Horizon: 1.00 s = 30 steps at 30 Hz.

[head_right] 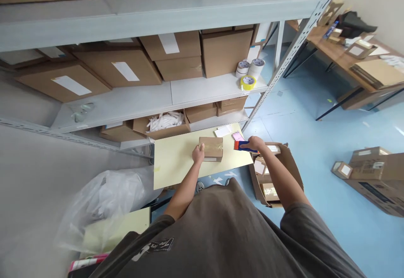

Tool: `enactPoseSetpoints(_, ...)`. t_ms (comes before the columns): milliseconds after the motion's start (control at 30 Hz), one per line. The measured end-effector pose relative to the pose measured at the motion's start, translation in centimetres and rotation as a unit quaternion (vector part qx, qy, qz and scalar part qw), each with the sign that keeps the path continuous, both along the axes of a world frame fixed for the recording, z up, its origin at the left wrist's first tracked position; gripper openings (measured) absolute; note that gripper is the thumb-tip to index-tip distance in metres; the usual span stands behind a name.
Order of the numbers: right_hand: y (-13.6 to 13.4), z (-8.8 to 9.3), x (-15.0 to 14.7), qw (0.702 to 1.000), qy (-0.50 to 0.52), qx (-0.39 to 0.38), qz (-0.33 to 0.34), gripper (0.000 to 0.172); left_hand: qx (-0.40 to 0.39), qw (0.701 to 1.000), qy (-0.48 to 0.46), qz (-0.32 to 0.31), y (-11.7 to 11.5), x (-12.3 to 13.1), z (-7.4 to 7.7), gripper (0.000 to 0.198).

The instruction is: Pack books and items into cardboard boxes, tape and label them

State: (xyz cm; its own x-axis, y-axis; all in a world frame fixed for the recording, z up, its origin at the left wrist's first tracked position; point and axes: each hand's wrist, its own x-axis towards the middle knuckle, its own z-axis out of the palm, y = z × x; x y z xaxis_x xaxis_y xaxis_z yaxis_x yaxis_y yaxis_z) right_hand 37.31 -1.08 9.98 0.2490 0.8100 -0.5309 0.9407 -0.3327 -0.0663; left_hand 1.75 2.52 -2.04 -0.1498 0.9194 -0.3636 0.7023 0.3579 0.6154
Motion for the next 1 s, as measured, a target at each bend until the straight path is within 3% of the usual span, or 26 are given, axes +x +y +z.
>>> enactPoseSetpoints(67, 0.2, -0.3, -0.3, 1.0, 0.003, -0.01, 0.003, 0.067, -0.001, 1.0, 0.004, 0.001, 0.4, -0.8, -0.3, 0.051)
enactPoseSetpoints(167, 1.5, -0.4, -3.5, 0.999, 0.028, -0.015, 0.012, 0.071, 0.0, 1.0, -0.007, 0.014, 1.5, -3.3, -1.0, 0.052)
enactPoseSetpoints(333, 3.7, -0.5, -12.4, 0.994, 0.102, -0.002, 0.05, 0.076, -0.009, 0.995, -0.081, 0.058, 3.4, -10.5, -2.5, 0.056)
enactPoseSetpoints(433, 5.1, -0.8, -18.4, 0.99, 0.121, -0.011, 0.073, 0.078, -0.036, 0.994, -0.065, 0.085, 4.0, -14.9, -2.8, 0.053)
enactPoseSetpoints(567, 7.0, -1.3, -25.4, 0.987, 0.113, -0.031, 0.106, 0.08, -0.003, 0.995, -0.061, 0.083, 3.7, -18.1, -2.5, 0.047)
enactPoseSetpoints(667, 7.9, -1.7, -28.9, 0.983, 0.106, -0.041, 0.144, 0.08, 0.019, 0.993, -0.107, 0.053, 2.7, -18.0, -2.7, 0.048)
enactPoseSetpoints(767, 8.3, -1.7, -30.4, 0.978, 0.107, -0.062, 0.169, 0.074, -0.011, 0.99, -0.121, 0.065, 1.5, -16.6, -3.5, 0.054)
enactPoseSetpoints(867, 8.4, -1.4, -29.8, 0.976, 0.102, -0.081, 0.174, 0.069, -0.044, 0.988, -0.121, 0.089, 0.5, -14.9, -4.6, 0.057)
enactPoseSetpoints(1000, 7.5, -0.9, -26.7, 0.976, 0.098, -0.067, 0.181, 0.066, -0.041, 0.99, -0.105, 0.083, -0.1, -12.3, -5.4, 0.054)
